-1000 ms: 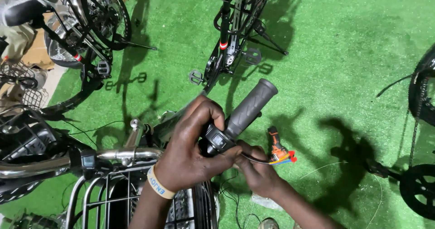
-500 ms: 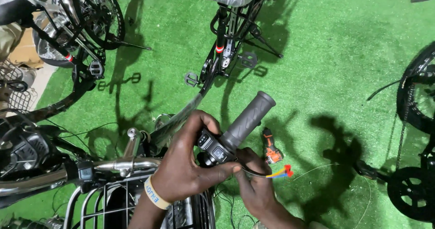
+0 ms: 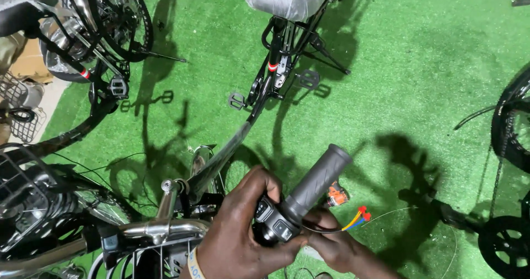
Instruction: The person assembles a bicycle by attaching a front basket to the handlebars using a cordless drill. They then install handlebar grips and a control unit, securing them with a screwdriver and Allen key.
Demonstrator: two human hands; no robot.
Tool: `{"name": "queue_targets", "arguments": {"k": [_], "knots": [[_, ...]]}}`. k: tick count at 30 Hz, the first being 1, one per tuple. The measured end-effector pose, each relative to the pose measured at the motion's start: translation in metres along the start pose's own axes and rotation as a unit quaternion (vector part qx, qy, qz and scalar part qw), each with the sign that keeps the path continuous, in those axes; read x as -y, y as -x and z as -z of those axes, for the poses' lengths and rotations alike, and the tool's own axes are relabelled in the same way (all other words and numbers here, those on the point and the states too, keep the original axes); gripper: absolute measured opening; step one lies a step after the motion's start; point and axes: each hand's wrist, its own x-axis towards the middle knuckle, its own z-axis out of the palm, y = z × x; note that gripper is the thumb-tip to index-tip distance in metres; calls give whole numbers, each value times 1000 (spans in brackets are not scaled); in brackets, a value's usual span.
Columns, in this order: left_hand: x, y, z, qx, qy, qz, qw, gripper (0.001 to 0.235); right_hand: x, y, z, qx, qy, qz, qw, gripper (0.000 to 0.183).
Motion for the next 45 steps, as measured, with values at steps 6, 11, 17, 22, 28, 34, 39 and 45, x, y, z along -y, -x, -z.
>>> {"name": "queue_targets", "arguments": {"k": [6, 11, 17, 22, 28, 34, 39, 45], "knots": [[5, -5, 1, 10, -18, 14, 1000, 49, -31, -2, 15, 32, -241, -179, 953, 22], [-3, -11, -2, -8, -21, 8, 1000, 53, -26, -8, 21, 87, -238, -175, 952, 24], [13, -7, -3, 8, -134, 2, 991, 68, -1, -11, 19, 41, -20, -100, 994, 55], [-1, -4, -2, 13, -163, 111, 980, 87, 38, -5, 36, -292, -29, -79, 953, 14], [-23, 0, 4, -47, -114, 85, 989, 81, 200, -74, 56, -194, 183, -27, 963, 29], [-18, 4, -2, -40, -194, 119, 973, 96, 245, -112, 84, 159, 382, -126, 902, 15], [-13, 2, 4, -76, -332, 116, 933, 115, 232, -162, 101, 341, 329, -115, 873, 25], [-59, 6, -60, -331, -337, 203, 858, 89, 261, -196, 87, 486, 341, -228, 772, 39]]}}
